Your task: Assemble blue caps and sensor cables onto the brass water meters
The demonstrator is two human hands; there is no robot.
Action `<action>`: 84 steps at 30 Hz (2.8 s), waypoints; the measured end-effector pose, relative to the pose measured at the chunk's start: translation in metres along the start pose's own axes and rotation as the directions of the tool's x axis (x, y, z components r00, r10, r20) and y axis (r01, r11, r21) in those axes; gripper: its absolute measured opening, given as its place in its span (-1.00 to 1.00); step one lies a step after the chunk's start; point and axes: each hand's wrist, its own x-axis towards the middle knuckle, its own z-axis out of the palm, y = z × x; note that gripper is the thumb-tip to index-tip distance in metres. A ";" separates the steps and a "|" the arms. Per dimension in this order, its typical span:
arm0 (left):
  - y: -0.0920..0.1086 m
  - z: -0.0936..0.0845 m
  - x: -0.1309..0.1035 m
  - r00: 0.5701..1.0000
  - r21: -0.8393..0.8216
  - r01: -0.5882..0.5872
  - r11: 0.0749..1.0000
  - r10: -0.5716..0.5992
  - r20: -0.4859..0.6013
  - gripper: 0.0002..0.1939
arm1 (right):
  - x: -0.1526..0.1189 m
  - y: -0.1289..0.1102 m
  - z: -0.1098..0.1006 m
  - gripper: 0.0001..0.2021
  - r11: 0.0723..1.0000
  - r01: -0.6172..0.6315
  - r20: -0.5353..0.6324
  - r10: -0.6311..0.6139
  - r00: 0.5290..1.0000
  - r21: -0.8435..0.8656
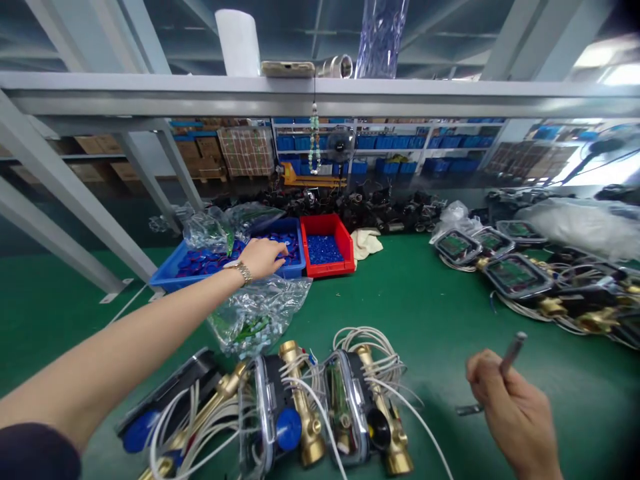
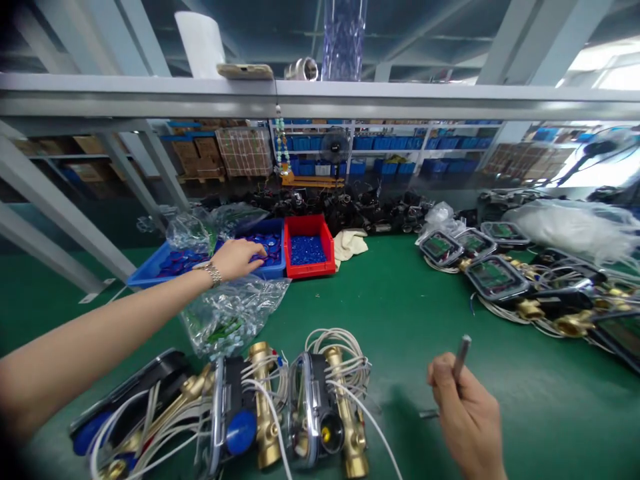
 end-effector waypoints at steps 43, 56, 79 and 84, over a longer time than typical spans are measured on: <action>0.187 -0.051 -0.197 0.898 -0.898 0.437 -0.058 -0.023 0.439 -0.47 | -0.087 0.043 -0.057 -0.70 0.660 -0.607 0.499 0.381 0.779 0.443; 0.246 0.004 -0.205 0.969 -0.574 -0.054 0.817 -0.096 -0.227 -0.67 | -0.091 0.015 -0.038 -0.48 0.690 -0.550 0.428 0.366 0.826 0.471; 0.254 0.019 -0.196 0.993 -0.494 0.005 0.869 -0.064 -0.102 -0.78 | -0.095 0.011 -0.025 -0.54 0.686 -0.593 0.462 0.399 0.792 0.422; 0.255 0.021 -0.196 0.985 -0.477 -0.019 0.879 -0.065 -0.158 -0.83 | -0.095 0.010 -0.027 -0.56 0.708 -0.578 0.461 0.388 0.798 0.406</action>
